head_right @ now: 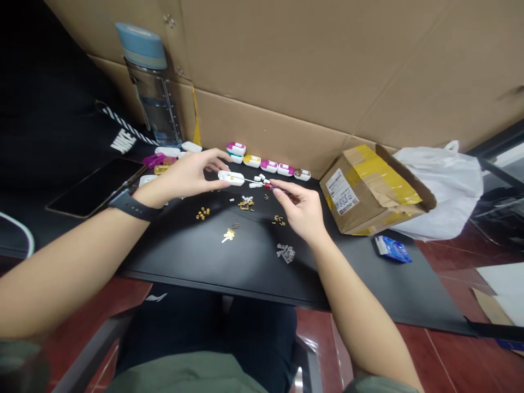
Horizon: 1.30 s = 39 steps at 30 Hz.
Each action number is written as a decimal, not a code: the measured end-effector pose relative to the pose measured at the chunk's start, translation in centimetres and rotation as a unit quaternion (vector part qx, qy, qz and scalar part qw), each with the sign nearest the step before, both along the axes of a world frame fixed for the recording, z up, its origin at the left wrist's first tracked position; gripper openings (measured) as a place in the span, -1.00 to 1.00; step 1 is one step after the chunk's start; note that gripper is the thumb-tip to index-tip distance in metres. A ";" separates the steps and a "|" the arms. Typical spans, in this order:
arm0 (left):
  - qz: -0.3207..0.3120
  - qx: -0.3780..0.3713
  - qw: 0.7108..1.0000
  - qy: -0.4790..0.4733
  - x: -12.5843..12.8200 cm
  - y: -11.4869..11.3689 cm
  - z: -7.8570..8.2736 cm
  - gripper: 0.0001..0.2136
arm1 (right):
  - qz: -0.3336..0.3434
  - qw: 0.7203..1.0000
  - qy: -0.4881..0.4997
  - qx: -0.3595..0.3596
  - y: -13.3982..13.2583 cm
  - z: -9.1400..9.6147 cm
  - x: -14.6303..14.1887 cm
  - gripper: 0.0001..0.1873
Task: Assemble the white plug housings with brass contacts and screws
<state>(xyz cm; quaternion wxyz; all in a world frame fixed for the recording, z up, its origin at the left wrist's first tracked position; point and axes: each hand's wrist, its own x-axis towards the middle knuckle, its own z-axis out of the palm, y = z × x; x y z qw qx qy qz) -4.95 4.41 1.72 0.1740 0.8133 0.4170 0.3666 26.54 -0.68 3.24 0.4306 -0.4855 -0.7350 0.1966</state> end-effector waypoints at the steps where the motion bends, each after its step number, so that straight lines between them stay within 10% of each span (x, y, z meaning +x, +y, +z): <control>1: -0.001 0.008 1.000 0.006 0.2 -0.3 0.1 -0.52 | -0.004 1.000 -0.001 0.002 0.0 0.1 0.0 -0.64; 39: 0.005 0.069 0.998 0.012 1.2 -1.9 1.0 -0.56 | 0.015 1.000 0.002 0.026 0.1 -0.3 0.9 -0.71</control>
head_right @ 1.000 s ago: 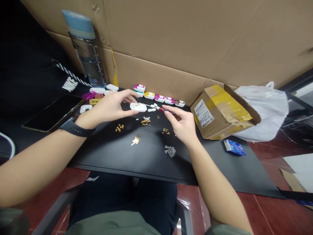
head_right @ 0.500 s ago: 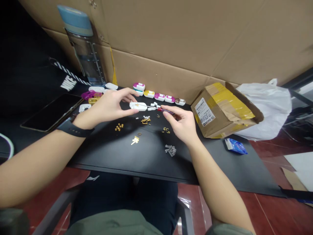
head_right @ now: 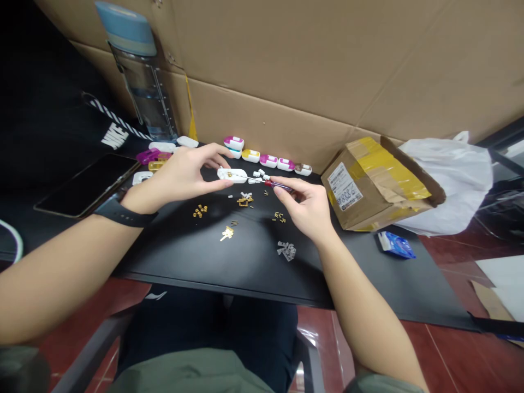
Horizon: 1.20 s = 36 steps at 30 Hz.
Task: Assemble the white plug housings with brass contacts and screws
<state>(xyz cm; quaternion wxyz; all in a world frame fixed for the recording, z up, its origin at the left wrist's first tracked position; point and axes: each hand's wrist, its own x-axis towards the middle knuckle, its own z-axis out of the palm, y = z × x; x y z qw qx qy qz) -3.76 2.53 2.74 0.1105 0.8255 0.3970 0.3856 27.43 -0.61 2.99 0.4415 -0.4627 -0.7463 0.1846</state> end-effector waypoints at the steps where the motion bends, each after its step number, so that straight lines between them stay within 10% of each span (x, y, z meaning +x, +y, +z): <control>1: 0.001 0.000 1.000 0.000 0.0 0.0 0.0 -0.56 | 0.000 1.000 -0.001 0.001 0.0 0.0 0.0 -0.71; 21: -0.091 -0.051 0.994 -0.023 -0.5 0.6 -0.3 -0.51 | -0.023 1.000 0.004 0.006 -0.2 0.5 0.3 -0.73; 36: -0.018 0.012 0.999 -0.046 1.4 0.3 -1.6 -0.54 | -0.020 0.999 0.023 0.009 -0.3 0.8 0.0 -0.76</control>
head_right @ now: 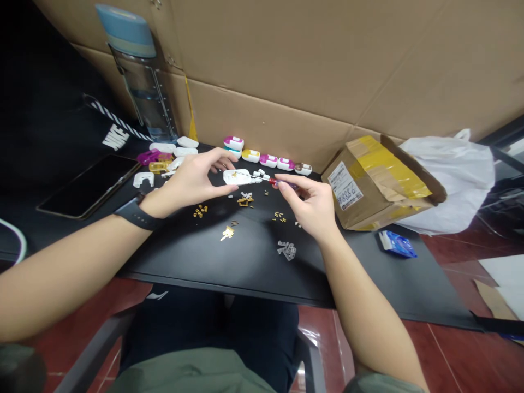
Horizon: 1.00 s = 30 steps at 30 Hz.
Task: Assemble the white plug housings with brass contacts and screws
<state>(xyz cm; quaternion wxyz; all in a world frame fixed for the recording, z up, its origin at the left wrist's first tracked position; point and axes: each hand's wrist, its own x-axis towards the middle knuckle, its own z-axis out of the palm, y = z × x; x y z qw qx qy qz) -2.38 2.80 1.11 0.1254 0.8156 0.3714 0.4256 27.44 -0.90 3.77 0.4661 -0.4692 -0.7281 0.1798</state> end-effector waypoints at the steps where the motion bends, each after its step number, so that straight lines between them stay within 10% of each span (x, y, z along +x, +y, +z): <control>1: 0.001 0.001 1.000 -0.001 0.0 0.1 -0.1 -0.54 | 0.002 1.000 0.005 -0.003 0.0 0.0 0.0 -0.76; 30: 0.009 0.047 0.999 -0.024 0.0 0.4 -0.3 -0.54 | 0.015 1.000 0.014 -0.019 0.1 -0.2 -0.1 -0.80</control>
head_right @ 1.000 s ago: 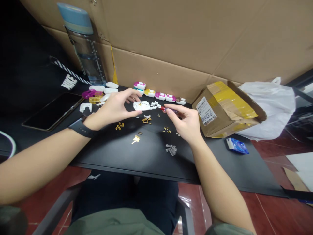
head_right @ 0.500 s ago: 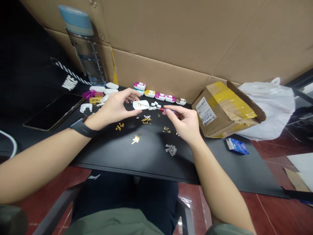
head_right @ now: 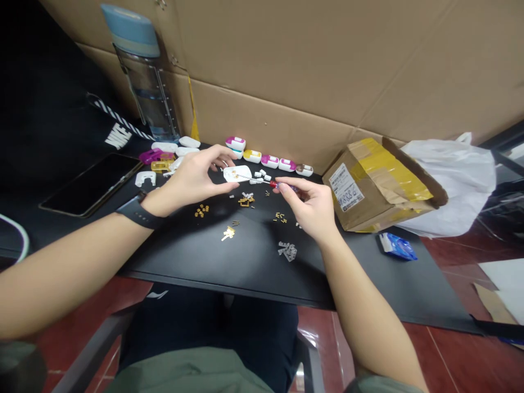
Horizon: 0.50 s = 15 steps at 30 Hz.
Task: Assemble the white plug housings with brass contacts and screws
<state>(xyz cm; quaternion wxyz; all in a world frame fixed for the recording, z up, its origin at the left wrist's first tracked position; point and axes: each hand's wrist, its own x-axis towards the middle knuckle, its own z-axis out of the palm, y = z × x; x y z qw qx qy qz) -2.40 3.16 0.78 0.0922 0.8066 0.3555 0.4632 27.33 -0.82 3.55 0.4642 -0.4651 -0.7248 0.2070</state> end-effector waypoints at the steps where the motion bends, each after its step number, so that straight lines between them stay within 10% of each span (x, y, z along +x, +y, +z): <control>1: 0.001 0.000 1.000 0.001 0.0 0.0 0.1 -0.55 | -0.001 1.000 -0.001 0.000 0.0 0.0 0.0 -0.80; 15: -0.002 0.000 1.000 0.001 0.0 -0.1 0.2 -0.56 | 0.000 1.000 0.012 -0.024 -0.1 0.0 0.0 -0.80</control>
